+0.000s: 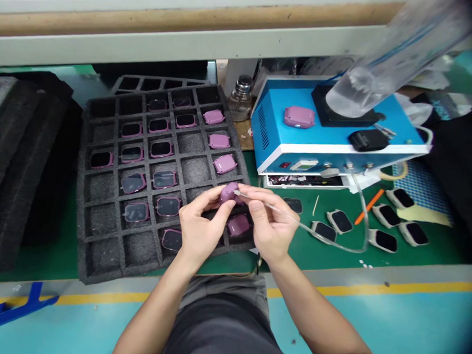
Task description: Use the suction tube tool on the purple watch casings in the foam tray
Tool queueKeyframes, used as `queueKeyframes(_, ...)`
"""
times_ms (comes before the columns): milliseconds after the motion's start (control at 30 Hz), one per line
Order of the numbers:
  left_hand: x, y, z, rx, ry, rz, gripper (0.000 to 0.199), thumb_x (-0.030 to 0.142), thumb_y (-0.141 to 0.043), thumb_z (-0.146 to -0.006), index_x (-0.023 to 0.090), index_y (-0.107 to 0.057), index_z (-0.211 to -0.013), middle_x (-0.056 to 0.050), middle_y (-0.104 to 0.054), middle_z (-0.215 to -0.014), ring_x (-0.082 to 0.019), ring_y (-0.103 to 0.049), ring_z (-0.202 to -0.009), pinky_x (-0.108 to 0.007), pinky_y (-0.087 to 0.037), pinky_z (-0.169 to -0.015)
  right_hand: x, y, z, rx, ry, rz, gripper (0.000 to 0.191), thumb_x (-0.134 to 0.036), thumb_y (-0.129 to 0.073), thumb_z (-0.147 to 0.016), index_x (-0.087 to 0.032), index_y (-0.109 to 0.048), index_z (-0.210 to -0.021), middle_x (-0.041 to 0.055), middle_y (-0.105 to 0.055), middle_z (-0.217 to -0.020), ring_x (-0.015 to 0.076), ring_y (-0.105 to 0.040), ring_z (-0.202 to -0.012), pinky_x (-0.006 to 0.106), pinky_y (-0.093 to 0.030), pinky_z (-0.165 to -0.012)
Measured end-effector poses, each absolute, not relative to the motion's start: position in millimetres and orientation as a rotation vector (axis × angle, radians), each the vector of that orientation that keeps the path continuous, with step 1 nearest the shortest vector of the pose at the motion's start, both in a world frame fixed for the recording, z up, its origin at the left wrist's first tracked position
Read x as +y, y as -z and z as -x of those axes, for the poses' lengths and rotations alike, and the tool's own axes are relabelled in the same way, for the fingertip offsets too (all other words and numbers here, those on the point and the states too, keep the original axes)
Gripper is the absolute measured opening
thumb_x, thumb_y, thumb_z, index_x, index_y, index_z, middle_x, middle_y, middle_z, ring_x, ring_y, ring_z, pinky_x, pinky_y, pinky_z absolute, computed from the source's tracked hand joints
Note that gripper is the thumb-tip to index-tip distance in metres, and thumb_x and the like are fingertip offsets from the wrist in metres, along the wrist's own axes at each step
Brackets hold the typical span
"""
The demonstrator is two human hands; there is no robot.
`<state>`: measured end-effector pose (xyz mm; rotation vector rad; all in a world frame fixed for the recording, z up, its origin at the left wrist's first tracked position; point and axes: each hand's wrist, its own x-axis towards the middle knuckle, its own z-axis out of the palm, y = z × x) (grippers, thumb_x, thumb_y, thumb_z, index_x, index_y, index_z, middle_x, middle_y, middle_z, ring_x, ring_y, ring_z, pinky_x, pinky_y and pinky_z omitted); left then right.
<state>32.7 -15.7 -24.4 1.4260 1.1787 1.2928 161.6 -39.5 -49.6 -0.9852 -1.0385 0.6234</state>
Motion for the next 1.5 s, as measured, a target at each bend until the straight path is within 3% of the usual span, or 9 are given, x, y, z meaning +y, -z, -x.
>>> queueKeyframes(367,-10.8,24.6,-30.2,1.22,-1.294,-1.447,0.026,0.024,-0.082,-0.086,0.02,-0.083,-0.112,-0.004,-0.084,-0.107,-0.019,-0.081,-0.091,-0.028,-0.067,-0.086,-31.2,44.3,-162.1,-1.024,-0.672,0.908,0.015,-0.021,-0.069,-0.1,-0.028,-0.081,-0.103,0.005,-0.082,-0.108,0.0188,-0.079,-0.106,0.033,-0.067,-0.094)
queueKeyframes(1500,-10.8,23.8,-28.9,1.225,-1.263,-1.403,0.028,0.028,-0.082,-0.084,0.02,-0.083,-0.111,-0.006,-0.084,-0.106,-0.021,-0.081,-0.093,-0.03,-0.067,-0.084,-31.4,42.0,-158.7,-0.992,-0.706,0.913,0.012,-0.026,-0.07,-0.098,-0.027,-0.082,-0.099,0.006,-0.082,-0.106,0.0203,-0.079,-0.103,0.034,-0.068,-0.09)
